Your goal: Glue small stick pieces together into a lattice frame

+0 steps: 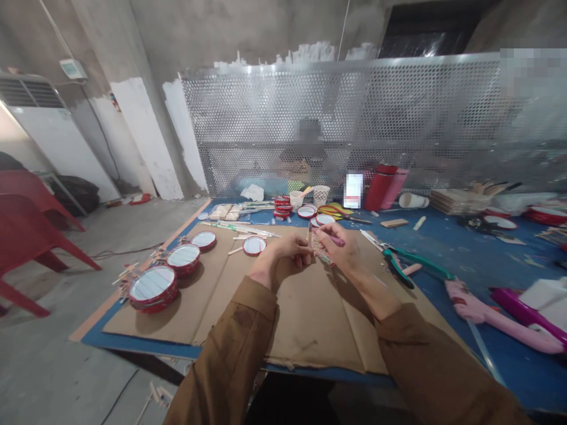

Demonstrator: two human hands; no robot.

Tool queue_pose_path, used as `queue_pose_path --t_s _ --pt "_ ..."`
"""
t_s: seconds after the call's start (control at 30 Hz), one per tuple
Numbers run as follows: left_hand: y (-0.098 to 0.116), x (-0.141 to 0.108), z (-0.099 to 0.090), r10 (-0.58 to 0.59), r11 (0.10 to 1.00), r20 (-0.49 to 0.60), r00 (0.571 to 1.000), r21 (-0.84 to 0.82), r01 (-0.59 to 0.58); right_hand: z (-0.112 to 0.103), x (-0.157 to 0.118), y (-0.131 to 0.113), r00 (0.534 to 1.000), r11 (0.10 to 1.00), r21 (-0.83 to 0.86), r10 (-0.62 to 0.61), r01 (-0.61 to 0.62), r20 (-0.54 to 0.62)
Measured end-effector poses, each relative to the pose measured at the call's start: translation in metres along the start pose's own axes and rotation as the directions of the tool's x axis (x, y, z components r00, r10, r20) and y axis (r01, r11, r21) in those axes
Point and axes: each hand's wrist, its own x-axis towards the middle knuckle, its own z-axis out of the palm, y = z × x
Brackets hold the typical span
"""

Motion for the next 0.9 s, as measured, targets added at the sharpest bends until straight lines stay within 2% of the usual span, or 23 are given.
queue_pose_path --t_s 0.2,0.37,0.73,0.9 --pt "-0.0004 0.0012 -0.0010 -0.018 0.999 -0.006 1.000 0.027 0.018 -0.0012 -0.0005 -0.0024 1.000 1.000 -0.021 0.005 -0.005 -0.021" --pt "-0.0008 0.0018 -0.0013 -0.011 0.999 -0.020 1.000 0.030 0.011 0.0006 0.0010 0.0006 1.000 0.999 0.044 0.009 -0.008 -0.019" --pt "-0.0034 0.0039 -0.0020 -0.023 1.000 0.005 1.000 0.001 0.023 0.0023 0.0019 0.0039 1.000 0.995 0.102 0.015 -0.013 -0.023" --pt "-0.0017 0.0023 -0.0025 -0.023 1.000 0.020 1.000 -0.012 0.023 0.0014 0.0018 0.0011 0.999 0.997 0.078 0.018 -0.016 -0.026"
